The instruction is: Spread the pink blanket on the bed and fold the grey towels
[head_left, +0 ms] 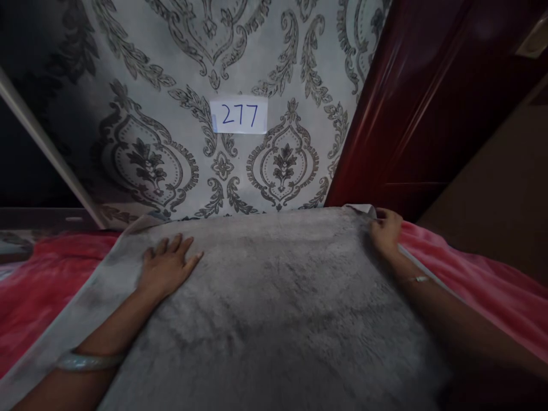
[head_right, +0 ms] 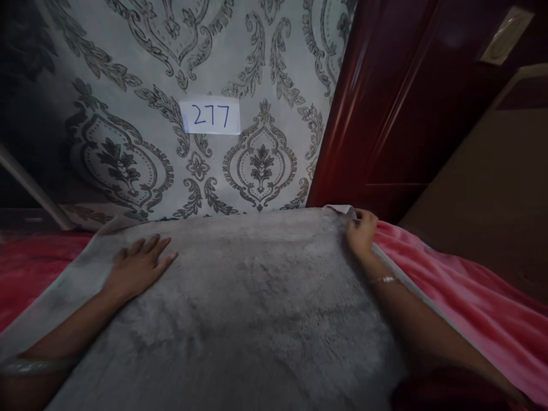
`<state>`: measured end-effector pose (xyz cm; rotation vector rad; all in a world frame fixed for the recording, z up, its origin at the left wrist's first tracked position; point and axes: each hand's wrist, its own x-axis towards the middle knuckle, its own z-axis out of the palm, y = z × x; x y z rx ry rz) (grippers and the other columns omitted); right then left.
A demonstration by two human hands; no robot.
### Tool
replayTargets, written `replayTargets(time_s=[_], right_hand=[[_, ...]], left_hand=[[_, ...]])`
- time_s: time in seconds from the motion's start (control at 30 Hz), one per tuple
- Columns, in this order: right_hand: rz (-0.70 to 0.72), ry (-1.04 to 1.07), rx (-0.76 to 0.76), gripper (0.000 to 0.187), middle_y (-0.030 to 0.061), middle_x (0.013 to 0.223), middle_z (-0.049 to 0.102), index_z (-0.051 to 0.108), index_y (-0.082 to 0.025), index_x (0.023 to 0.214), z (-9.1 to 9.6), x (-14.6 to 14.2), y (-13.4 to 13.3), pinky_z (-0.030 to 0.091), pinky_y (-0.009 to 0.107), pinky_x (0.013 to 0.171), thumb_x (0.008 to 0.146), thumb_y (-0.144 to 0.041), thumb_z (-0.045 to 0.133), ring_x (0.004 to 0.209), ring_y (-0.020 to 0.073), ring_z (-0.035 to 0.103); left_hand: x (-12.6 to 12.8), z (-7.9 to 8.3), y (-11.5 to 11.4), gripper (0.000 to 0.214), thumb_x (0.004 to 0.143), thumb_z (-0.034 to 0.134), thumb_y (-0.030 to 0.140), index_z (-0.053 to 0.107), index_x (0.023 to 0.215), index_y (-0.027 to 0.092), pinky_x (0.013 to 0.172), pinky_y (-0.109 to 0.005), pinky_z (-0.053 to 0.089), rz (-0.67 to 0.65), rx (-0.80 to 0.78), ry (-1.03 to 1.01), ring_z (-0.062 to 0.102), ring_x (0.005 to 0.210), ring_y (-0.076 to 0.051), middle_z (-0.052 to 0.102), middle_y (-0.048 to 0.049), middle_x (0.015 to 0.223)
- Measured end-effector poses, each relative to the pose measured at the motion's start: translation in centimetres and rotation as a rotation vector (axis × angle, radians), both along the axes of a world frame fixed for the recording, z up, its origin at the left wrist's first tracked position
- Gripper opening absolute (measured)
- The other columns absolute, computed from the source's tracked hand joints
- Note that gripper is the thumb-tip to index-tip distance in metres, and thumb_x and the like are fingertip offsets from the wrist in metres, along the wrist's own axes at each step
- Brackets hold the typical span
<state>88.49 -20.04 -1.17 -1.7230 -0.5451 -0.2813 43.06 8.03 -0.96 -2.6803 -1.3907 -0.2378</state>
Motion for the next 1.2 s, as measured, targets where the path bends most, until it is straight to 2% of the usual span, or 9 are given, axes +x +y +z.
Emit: replayTargets(time_s=[0.07, 0.17, 0.27, 0.4, 0.57, 0.8, 0.93, 1.07, 1.2], right_hand=[[0.163, -0.264, -0.213, 0.047, 0.0162, 0.147, 0.049, 0.061, -0.016, 0.129, -0.9, -3.4, 0.3, 0.030, 0.055, 0.120, 0.086, -0.037, 0.061, 0.138, 0.0321, 0.043], [0.571, -0.638, -0.734, 0.058, 0.0095, 0.157, 0.042, 0.048, -0.026, 0.149, -2.4, -8.4, 1.3, 0.023, 0.059, 0.121, 0.097, -0.051, 0.045, 0.149, 0.0302, 0.030], [0.695, -0.701, -1.052, 0.062, 0.0049, 0.165, 0.027, 0.030, -0.033, 0.160, -3.3, -10.2, 2.1, 0.020, 0.062, 0.120, 0.102, -0.057, 0.027, 0.153, 0.0282, 0.019], [0.524, -0.602, -1.153, 0.063, 0.0019, 0.167, 0.015, 0.023, -0.033, 0.162, -3.7, -7.4, 1.5, 0.016, 0.062, 0.121, 0.103, -0.056, 0.021, 0.154, 0.0284, 0.013], [0.227, -0.461, -1.261, 0.065, 0.0013, 0.168, 0.013, 0.020, -0.030, 0.163, -3.7, -3.4, -1.1, 0.018, 0.061, 0.121, 0.103, -0.054, 0.019, 0.154, 0.0288, 0.013], [0.010, -0.274, -1.322, 0.066, 0.0052, 0.167, 0.019, 0.026, -0.024, 0.162, -3.9, -2.2, -6.3, 0.020, 0.054, 0.123, 0.102, -0.052, 0.021, 0.153, 0.0272, 0.018], [-0.025, -0.224, -1.342, 0.064, 0.0053, 0.166, 0.023, 0.029, -0.026, 0.161, -3.7, -2.8, -11.3, 0.023, 0.056, 0.121, 0.102, -0.048, 0.019, 0.152, 0.0275, 0.021], [-0.027, -0.164, -1.367, 0.061, 0.0079, 0.163, 0.032, 0.037, -0.026, 0.157, -2.4, -5.1, -15.3, 0.030, 0.060, 0.116, 0.101, -0.045, 0.022, 0.150, 0.0308, 0.027], [-0.032, -0.233, -1.296, 0.059, 0.0123, 0.161, 0.033, 0.041, -0.025, 0.155, -1.8, -11.3, -14.8, 0.031, 0.064, 0.112, 0.103, -0.046, 0.022, 0.149, 0.0338, 0.026]], left_hand=[[0.2, 0.0, -0.4, 0.068, 0.098, 0.031, 0.055, 0.042, 0.154, 0.019, 0.116, -0.063, 0.027, -0.119, 0.033, -0.038, 0.028, 0.150, -0.038, 0.035, -0.0142, 0.163], [0.5, -0.2, -1.4, 0.069, 0.097, 0.037, 0.058, 0.036, 0.157, 0.026, 0.122, -0.057, 0.021, -0.496, -0.020, -0.002, 0.023, 0.154, -0.033, 0.030, -0.0080, 0.166], [0.5, -0.6, -1.5, 0.067, 0.097, 0.038, 0.059, 0.032, 0.158, 0.033, 0.123, -0.057, 0.017, -0.623, -0.119, 0.078, 0.022, 0.154, -0.031, 0.026, -0.0036, 0.167], [-0.4, -0.6, 0.0, 0.064, 0.099, 0.033, 0.054, 0.030, 0.159, 0.033, 0.123, -0.057, 0.016, -0.352, -0.134, 0.096, 0.020, 0.155, -0.031, 0.028, -0.0024, 0.166], [-1.4, -0.1, 1.6, 0.065, 0.098, 0.031, 0.054, 0.033, 0.158, 0.029, 0.120, -0.060, 0.018, -0.108, -0.109, 0.109, 0.020, 0.154, -0.035, 0.028, -0.0035, 0.166], [-3.0, 1.1, 2.3, 0.071, 0.098, 0.024, 0.057, 0.037, 0.157, 0.022, 0.116, -0.067, 0.021, 0.143, -0.132, 0.021, 0.021, 0.151, -0.042, 0.027, -0.0086, 0.167], [-3.4, 1.2, 2.5, 0.072, 0.096, 0.022, 0.056, 0.040, 0.156, 0.019, 0.113, -0.070, 0.024, 0.205, -0.101, -0.017, 0.026, 0.148, -0.046, 0.031, -0.0130, 0.165], [-3.9, 2.0, 2.7, 0.075, 0.096, 0.020, 0.059, 0.035, 0.158, 0.020, 0.116, -0.070, 0.018, 0.172, -0.202, -0.012, 0.016, 0.152, -0.044, 0.023, -0.0147, 0.167], [-3.4, 3.8, -1.2, 0.074, 0.098, 0.023, 0.057, 0.033, 0.158, 0.016, 0.115, -0.069, 0.022, 0.124, -0.269, -0.009, 0.023, 0.151, -0.044, 0.027, -0.0208, 0.165]])
